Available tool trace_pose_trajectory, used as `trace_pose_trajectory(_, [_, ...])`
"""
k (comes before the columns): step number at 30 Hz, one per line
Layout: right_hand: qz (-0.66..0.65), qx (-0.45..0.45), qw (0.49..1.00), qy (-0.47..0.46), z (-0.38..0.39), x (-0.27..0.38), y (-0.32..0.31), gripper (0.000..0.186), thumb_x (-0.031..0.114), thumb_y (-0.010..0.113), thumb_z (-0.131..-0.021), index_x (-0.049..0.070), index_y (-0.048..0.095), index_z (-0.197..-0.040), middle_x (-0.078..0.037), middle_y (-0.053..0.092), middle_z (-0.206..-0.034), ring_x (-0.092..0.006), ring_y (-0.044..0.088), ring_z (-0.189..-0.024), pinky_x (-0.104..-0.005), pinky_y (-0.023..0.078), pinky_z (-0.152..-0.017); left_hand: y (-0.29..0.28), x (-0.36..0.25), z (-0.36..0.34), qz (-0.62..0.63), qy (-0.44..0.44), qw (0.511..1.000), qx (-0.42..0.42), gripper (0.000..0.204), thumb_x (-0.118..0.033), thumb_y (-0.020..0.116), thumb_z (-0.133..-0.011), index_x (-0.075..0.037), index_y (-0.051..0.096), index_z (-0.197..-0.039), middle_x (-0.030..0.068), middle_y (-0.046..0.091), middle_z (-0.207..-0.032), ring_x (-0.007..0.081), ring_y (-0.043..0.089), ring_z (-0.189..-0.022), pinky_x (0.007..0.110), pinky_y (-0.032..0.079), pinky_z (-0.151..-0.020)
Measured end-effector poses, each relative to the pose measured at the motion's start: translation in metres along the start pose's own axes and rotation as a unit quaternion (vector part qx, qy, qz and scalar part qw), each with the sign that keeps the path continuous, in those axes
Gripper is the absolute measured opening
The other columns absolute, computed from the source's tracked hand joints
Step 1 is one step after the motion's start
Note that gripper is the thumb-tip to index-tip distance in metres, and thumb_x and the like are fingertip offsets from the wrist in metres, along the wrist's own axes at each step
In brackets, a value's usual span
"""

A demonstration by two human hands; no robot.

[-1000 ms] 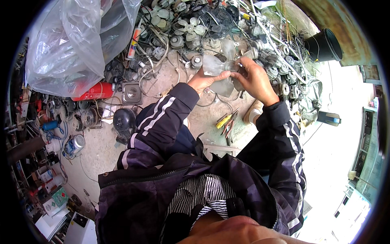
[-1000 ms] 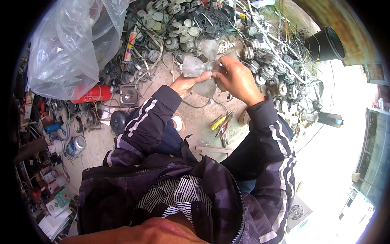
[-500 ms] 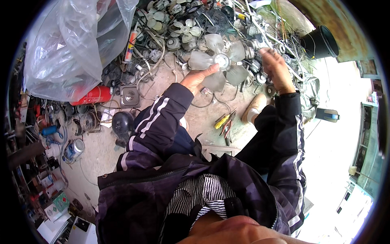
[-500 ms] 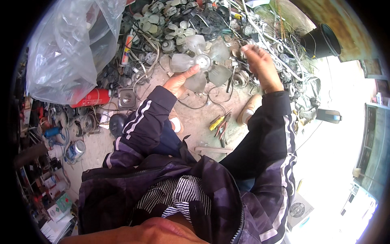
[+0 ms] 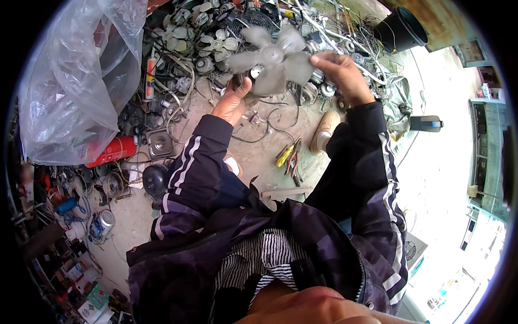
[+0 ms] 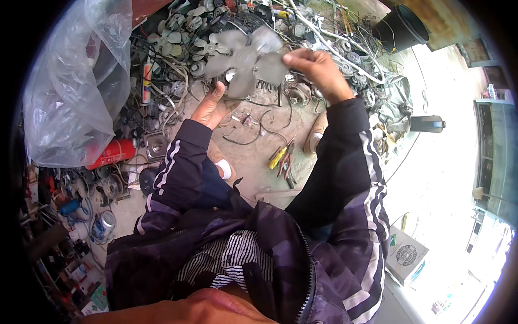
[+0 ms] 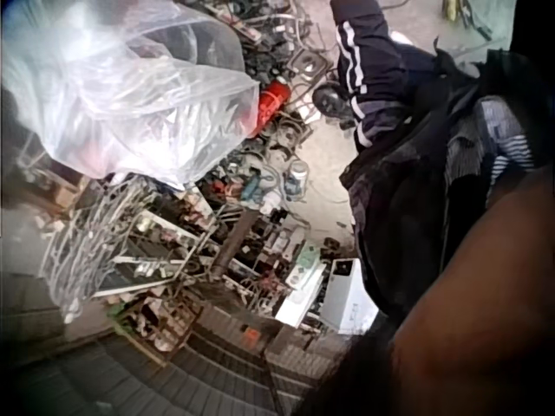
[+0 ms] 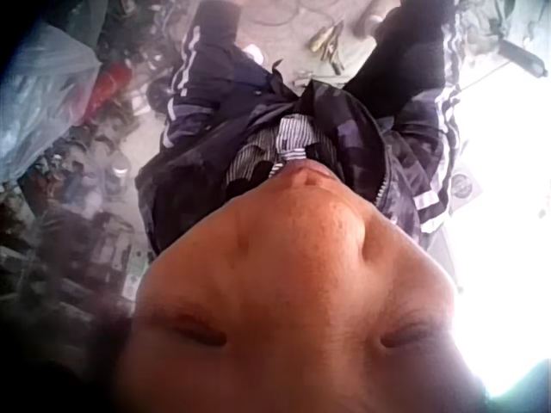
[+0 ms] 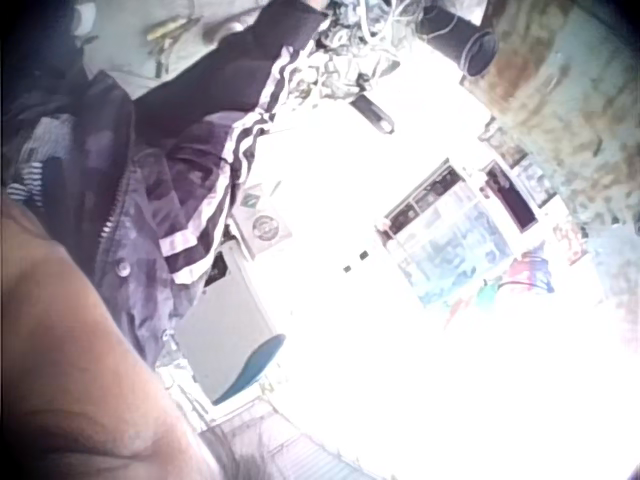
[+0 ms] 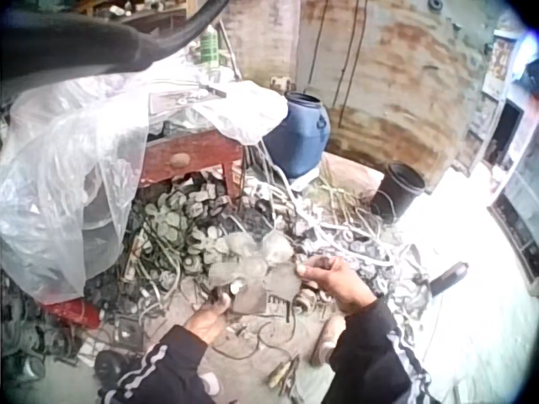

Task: The person uses pliers and a wrench to disassemble and manipulate various electrical components, including fan blades and motor housings, in a cluttered workshop. They repeatedly pick up parts, attempt to loosen or remove fasteners, and place the items back into a pile of scrap.

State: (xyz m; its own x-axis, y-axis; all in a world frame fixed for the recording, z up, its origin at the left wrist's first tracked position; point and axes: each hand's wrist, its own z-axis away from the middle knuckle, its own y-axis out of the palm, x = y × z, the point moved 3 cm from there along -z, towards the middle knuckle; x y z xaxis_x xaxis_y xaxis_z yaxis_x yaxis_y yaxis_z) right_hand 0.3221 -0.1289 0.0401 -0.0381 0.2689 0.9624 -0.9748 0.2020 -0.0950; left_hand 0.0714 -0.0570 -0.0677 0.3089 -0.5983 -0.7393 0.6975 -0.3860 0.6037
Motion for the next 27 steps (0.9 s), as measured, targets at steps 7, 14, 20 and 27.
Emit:
trace_pose_trajectory(7, [-0.224,-0.119,0.965,-0.068,0.018,0.006,-0.073,0.021,0.023,0.064,-0.092,0.019,0.05,-0.076,0.013,0.03,-0.055,-0.001,0.024,-0.044,-0.0201,0.017,-0.041,0.008,0.004,-0.005,0.002,-0.053,0.998,-0.029,0.066,-0.047,0.076,-0.077,-0.015,0.05,-0.128,0.003,0.056,-0.126,0.0191,0.054,-0.114,0.037,0.04,-0.095])
trace_pose_trajectory(14, [-0.255,-0.401,0.88,0.004,0.123,-0.1,-0.185,0.038,0.025,0.069,-0.086,0.022,0.042,-0.06,0.009,0.029,-0.051,-0.0059,0.026,-0.041,-0.0255,0.02,-0.04,0.001,0.002,-0.008,0.092,-0.086,0.991,-0.036,0.064,-0.038,0.08,-0.075,-0.02,0.049,-0.128,0.0012,0.055,-0.126,0.022,0.05,-0.116,0.041,0.037,-0.095])
trace_pose_trajectory(20, [-0.235,-0.504,0.792,0.251,0.248,-0.282,-0.194,0.038,0.029,0.067,-0.083,0.02,0.04,-0.058,0.004,0.031,-0.047,-0.0118,0.028,-0.038,-0.0302,0.018,-0.038,-0.014,-0.003,0.0,0.077,-0.106,0.983,-0.127,0.054,-0.032,0.079,-0.077,-0.02,0.054,-0.124,0.0006,0.056,-0.125,0.03,0.053,-0.117,0.041,0.038,-0.097])
trace_pose_trajectory(27, [-0.355,-0.563,0.701,0.257,0.302,-0.364,-0.167,0.034,0.028,0.061,-0.086,0.018,0.038,-0.063,0.002,0.026,-0.047,-0.0129,0.024,-0.037,-0.032,0.014,-0.038,-0.016,-0.003,0.001,0.105,-0.132,0.977,-0.133,0.061,-0.032,0.079,-0.075,-0.02,0.049,-0.127,0.0046,0.054,-0.127,0.0317,0.054,-0.117,0.039,0.037,-0.095])
